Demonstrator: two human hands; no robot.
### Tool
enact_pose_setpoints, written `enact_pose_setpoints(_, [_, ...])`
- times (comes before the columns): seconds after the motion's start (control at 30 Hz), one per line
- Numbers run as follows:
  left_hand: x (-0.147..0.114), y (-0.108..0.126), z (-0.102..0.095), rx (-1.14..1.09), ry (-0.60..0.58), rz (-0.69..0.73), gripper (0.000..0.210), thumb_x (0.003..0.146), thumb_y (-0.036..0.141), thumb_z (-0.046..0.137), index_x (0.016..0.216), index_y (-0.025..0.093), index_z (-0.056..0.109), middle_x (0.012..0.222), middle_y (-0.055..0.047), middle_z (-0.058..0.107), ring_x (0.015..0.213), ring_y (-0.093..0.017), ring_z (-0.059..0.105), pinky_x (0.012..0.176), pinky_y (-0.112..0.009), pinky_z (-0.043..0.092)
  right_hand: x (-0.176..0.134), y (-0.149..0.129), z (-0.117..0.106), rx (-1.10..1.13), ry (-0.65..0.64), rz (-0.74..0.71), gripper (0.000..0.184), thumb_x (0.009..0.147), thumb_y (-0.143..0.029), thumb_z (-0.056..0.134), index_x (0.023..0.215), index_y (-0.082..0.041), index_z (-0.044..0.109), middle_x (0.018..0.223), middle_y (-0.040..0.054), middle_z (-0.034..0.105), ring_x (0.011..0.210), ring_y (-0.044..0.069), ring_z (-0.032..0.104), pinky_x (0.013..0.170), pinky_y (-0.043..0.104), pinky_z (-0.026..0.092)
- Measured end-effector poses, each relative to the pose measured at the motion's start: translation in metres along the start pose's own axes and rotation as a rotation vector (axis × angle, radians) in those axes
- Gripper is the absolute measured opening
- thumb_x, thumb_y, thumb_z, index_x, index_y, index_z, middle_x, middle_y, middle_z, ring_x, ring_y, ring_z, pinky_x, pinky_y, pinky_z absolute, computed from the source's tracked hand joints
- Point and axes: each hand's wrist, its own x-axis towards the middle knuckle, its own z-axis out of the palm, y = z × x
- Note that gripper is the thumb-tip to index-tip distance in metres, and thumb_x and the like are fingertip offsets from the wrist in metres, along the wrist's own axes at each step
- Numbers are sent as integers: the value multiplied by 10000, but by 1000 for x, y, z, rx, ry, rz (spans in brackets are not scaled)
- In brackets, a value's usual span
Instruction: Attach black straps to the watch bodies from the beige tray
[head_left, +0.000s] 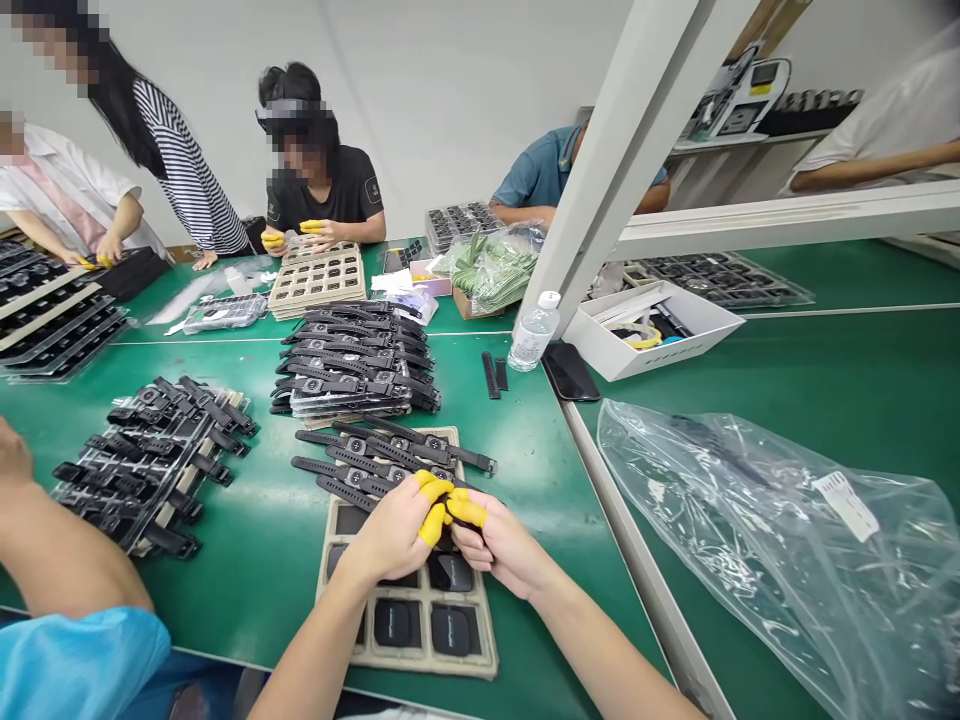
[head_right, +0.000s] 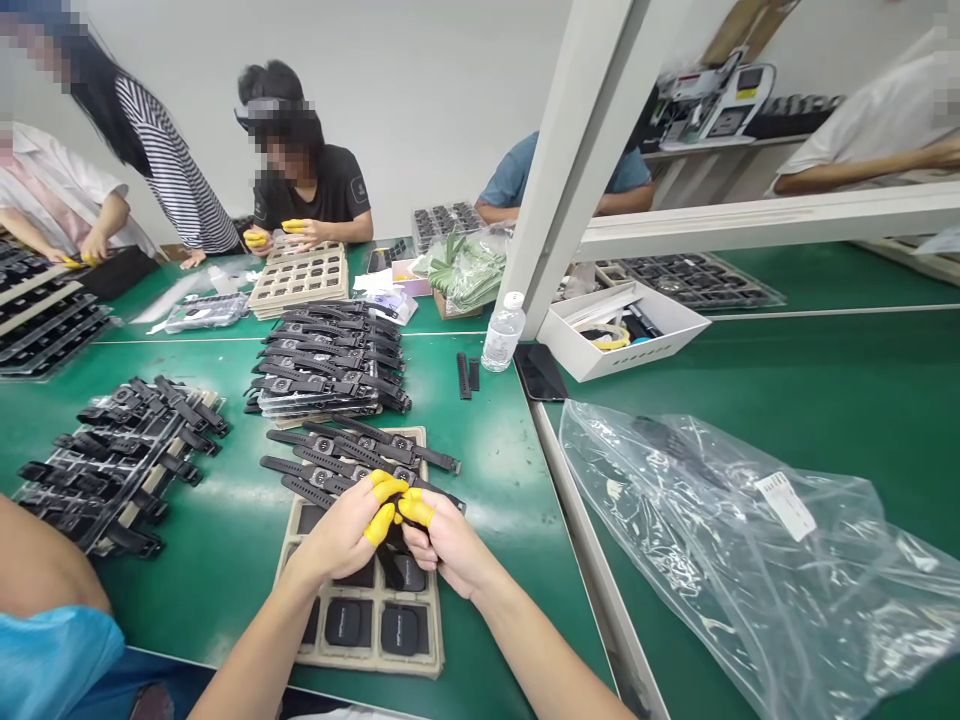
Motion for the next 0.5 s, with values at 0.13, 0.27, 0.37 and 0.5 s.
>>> enact_pose_setpoints(0.13, [-3, 0, 0, -56, 2, -22, 509, 1000, 204, 475, 1507, 187, 431, 1398, -159, 613, 1286, -275, 616, 1078, -445, 554, -2, -3, 0, -163, 40, -178, 475, 843, -669, 694, 884, -237, 500, 506, -104, 411, 415, 76, 271, 433, 222, 246])
enact_pose_setpoints(0.27, [-15, -7, -20, 50, 3, -83, 547, 979, 109, 419, 1516, 217, 432, 1399, -132, 641, 1264, -265, 648, 1054, -438, 571, -6, -11, -8, -706, 72, -432, 324, 967, -556, 613, 969, -232, 625, 776, 22, 671, 646, 173, 562, 614, 304, 415])
enact_pose_setpoints(0.37, [-27, -16, -52, 191, 21, -150, 448, 990, 118, 435, 1405, 235, 557, 1297, -93, 701, 1157, -243, 690, 979, -389, 592, -9, -17, -15, -1094, 77, -503, 249, 1027, -443, 547, 985, -241, 686, 909, 63, 722, 748, 221, 610, 662, 332, 393])
enact_pose_setpoints(0.5, [-44, -24, -90, 361, -101, -215, 387, 955, 70, 448, 1172, 248, 715, 1056, -66, 734, 978, -232, 676, 850, -353, 578, -7, -10, -15, -1344, 85, -596, 291, 1051, -404, 516, 924, -229, 710, 883, 86, 730, 712, 234, 635, 617, 328, 347])
